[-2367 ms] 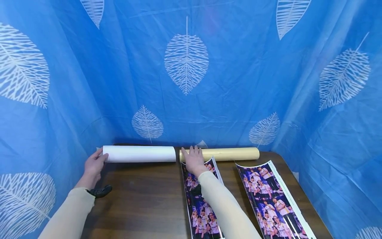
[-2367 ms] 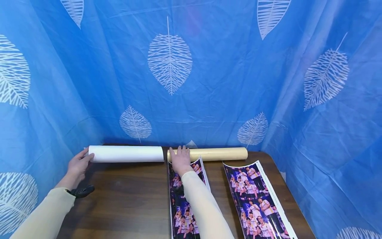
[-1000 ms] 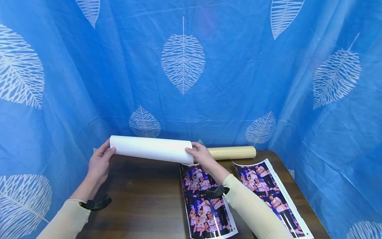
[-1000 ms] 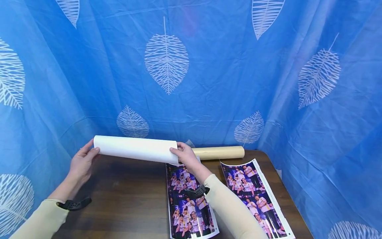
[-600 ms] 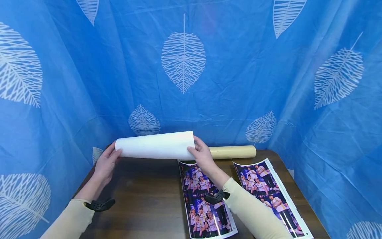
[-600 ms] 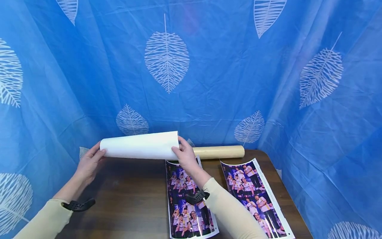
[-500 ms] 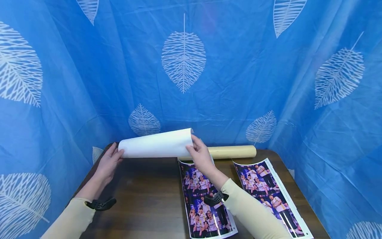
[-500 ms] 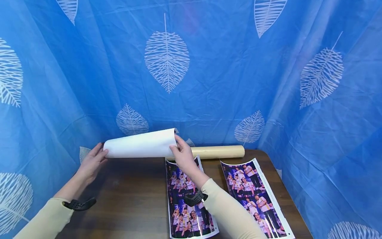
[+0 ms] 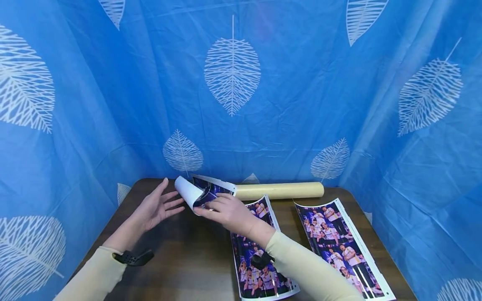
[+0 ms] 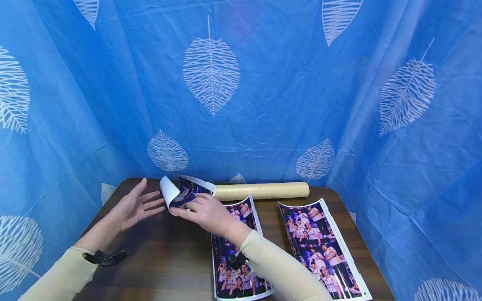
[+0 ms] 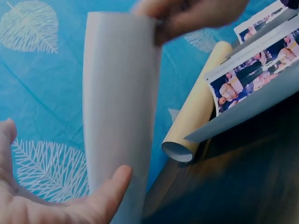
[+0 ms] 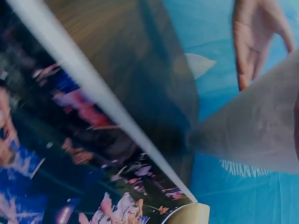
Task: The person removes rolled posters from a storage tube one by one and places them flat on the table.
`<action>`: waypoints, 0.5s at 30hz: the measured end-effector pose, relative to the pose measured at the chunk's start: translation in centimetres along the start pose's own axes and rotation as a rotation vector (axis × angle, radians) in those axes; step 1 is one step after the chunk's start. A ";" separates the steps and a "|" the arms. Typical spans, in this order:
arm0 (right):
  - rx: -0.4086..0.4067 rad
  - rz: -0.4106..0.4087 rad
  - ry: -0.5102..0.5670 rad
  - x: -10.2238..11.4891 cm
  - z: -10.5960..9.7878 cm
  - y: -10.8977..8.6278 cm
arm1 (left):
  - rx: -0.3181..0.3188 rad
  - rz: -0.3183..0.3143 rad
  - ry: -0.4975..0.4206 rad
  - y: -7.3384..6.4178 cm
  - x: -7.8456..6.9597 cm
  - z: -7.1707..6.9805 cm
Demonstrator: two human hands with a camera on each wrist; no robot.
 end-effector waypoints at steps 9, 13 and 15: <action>-0.034 -0.268 -0.117 2.8 0.7 0.1 | -0.076 -0.106 0.227 -0.4 1.3 0.2; 0.008 -0.328 -0.116 3.8 0.8 0.2 | -0.123 -0.135 0.324 -0.3 2.1 0.2; 0.042 -0.353 -0.120 4.3 0.8 0.2 | -0.139 -0.143 0.355 -0.3 2.5 0.0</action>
Point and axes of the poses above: each hand's wrist, its own y-axis towards the middle knuckle, its own z-axis out of the palm, x = y × z, the point moved 1 cm from there along y, towards the middle knuckle, and after that the axes turned 10 degrees about -y, right-handed, at the moved point
